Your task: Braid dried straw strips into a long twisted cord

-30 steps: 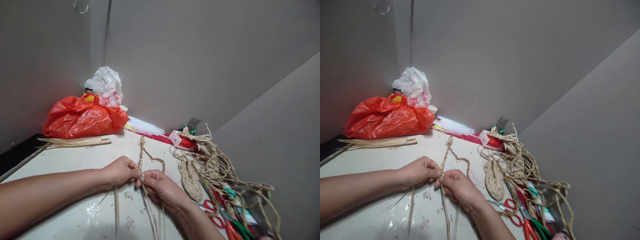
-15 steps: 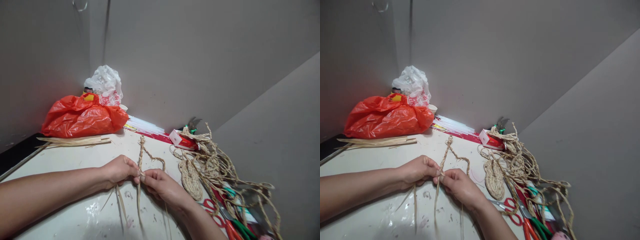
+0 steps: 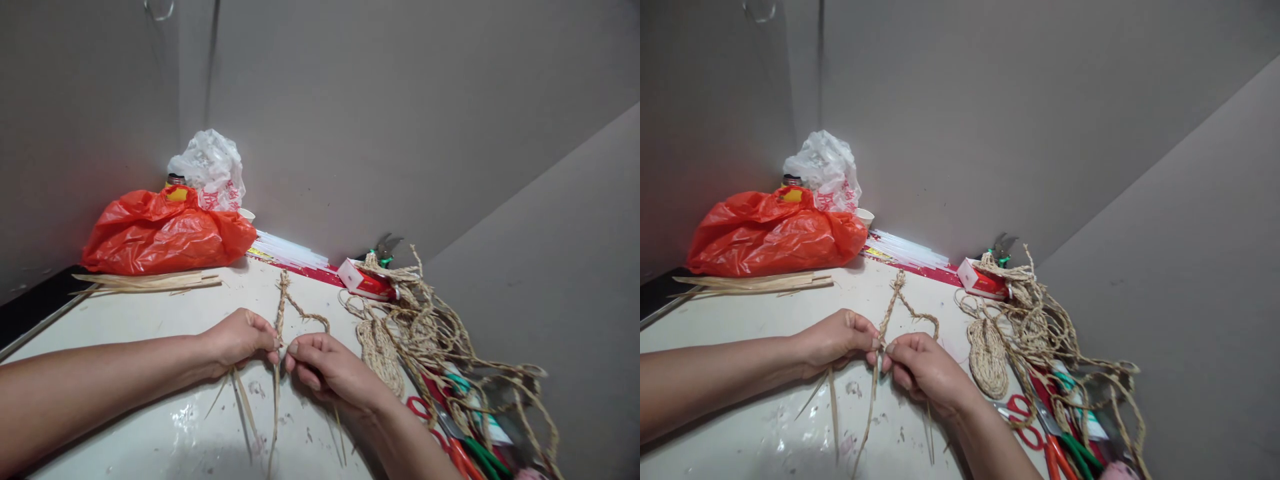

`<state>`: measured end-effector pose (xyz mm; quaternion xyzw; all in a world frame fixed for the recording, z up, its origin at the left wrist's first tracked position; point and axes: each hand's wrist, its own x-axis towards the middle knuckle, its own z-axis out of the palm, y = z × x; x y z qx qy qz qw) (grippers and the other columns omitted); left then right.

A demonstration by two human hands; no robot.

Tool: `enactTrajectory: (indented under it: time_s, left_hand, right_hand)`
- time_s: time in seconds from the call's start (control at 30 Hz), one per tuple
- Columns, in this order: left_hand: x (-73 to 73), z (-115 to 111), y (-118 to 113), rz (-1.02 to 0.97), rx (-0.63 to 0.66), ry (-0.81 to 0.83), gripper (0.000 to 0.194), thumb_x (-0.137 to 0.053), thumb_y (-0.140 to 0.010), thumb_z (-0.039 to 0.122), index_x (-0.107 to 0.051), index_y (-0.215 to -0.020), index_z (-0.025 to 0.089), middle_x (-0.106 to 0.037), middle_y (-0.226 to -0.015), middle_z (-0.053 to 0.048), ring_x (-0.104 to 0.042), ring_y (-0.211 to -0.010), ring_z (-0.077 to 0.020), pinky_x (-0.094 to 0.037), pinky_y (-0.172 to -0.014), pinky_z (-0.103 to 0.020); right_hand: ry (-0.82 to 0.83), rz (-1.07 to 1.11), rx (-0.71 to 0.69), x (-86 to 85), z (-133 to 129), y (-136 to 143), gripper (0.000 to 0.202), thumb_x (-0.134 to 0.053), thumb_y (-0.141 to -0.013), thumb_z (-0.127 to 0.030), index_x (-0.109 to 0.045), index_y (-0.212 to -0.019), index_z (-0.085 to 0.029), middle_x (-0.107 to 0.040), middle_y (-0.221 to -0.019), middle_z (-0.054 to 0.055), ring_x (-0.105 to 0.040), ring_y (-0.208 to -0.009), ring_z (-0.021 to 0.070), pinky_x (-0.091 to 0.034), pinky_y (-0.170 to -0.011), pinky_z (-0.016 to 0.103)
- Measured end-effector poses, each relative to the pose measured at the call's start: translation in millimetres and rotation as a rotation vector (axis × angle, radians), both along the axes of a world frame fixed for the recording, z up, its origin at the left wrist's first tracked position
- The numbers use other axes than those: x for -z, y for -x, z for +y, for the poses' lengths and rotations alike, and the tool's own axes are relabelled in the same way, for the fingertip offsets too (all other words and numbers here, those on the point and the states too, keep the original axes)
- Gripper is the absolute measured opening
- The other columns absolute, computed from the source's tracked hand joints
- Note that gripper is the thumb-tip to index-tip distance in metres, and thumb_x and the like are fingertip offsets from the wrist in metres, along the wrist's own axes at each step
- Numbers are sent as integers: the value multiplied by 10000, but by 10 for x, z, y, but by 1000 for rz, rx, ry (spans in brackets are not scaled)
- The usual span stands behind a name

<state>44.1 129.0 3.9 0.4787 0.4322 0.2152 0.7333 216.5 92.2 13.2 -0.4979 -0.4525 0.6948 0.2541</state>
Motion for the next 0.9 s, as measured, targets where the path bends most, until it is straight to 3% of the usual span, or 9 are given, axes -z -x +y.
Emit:
enactTrajectory:
  time_s: [0.13, 0.33, 0.43, 0.53, 0.6, 0.7, 0.73, 0.8, 0.9]
  left_hand:
    - [23, -24, -7, -50, -31, -14, 76, -598, -588, 188, -602, -620, 119, -589, -530, 10, -391, -387, -40, -148, -363, -200]
    - [-32, -51, -7, -59, -22, -4, 183, -657, -622, 287, -605, -611, 112, -563, -518, 19, -280, -344, -19, -107, -344, -217]
    - [-32, -47, -10, -56, -32, 33, 217, -695, -590, 274, -633, -707, 102, -629, -593, -17, -307, -353, -18, -110, -343, -206]
    - [-6, -17, 0, -100, -3, 70, 259, -699, -587, 256, -645, -776, 88, -663, -652, -47, -296, -340, -12, -87, -338, -210]
    - [14, 8, 11, -143, 24, 74, 251, -694, -592, 239, -647, -786, 86, -665, -658, -43, -266, -330, -5, -84, -335, -212]
    - [30, 31, 23, -178, 59, 78, 232, -678, -616, 227, -648, -800, 89, -667, -667, -40, -228, -324, 1, -84, -334, -214]
    - [30, 33, 25, -186, 66, 81, 222, -672, -624, 224, -647, -799, 91, -668, -670, -39, -225, -325, 1, -81, -334, -213]
    - [22, 32, 28, -203, 72, 83, 184, -665, -632, 218, -636, -771, 101, -662, -663, -31, -243, -326, -1, -78, -334, -212]
    - [5, 26, 30, -214, 113, 60, 126, -651, -645, 220, -611, -692, 111, -618, -574, -6, -292, -332, -13, -81, -334, -209]
  right_hand:
    - [12, -14, -36, 26, -126, 175, 351, -528, -785, -433, -586, -657, -111, -581, -434, 11, -373, -257, 48, -216, -293, 168]
    - [-207, -397, -13, 94, -346, 369, 253, -422, -821, -271, -546, -640, -145, -597, -537, 11, -512, -408, 86, -357, -403, 183]
    - [-313, -471, -172, -19, -452, 334, 271, -437, -809, -222, -564, -584, -140, -599, -556, 11, -532, -510, 92, -377, -484, 182]
    - [-153, -327, -391, -185, -431, 206, 280, -545, -788, -338, -581, -600, -134, -580, -530, -5, -509, -482, 85, -360, -457, 177]
    - [-96, -266, -304, -248, -314, 100, 385, -558, -778, -472, -575, -597, -133, -554, -493, -9, -461, -407, 69, -345, -416, 180]
    - [-259, -263, 154, -208, -90, -4, 445, -561, -756, -561, -563, -627, -136, -555, -510, -9, -438, -392, 55, -341, -413, 176]
    - [-273, -239, 237, -166, -35, -10, 438, -575, -746, -566, -572, -670, -135, -573, -542, -3, -467, -423, 64, -358, -427, 176]
    - [-209, -139, 247, -70, 17, 24, 428, -592, -741, -560, -586, -757, -133, -609, -626, 21, -540, -515, 95, -408, -464, 187]
    - [-53, 15, 134, 39, -10, 116, 424, -594, -753, -545, -583, -787, -123, -628, -722, 51, -577, -546, 117, -447, -450, 206]
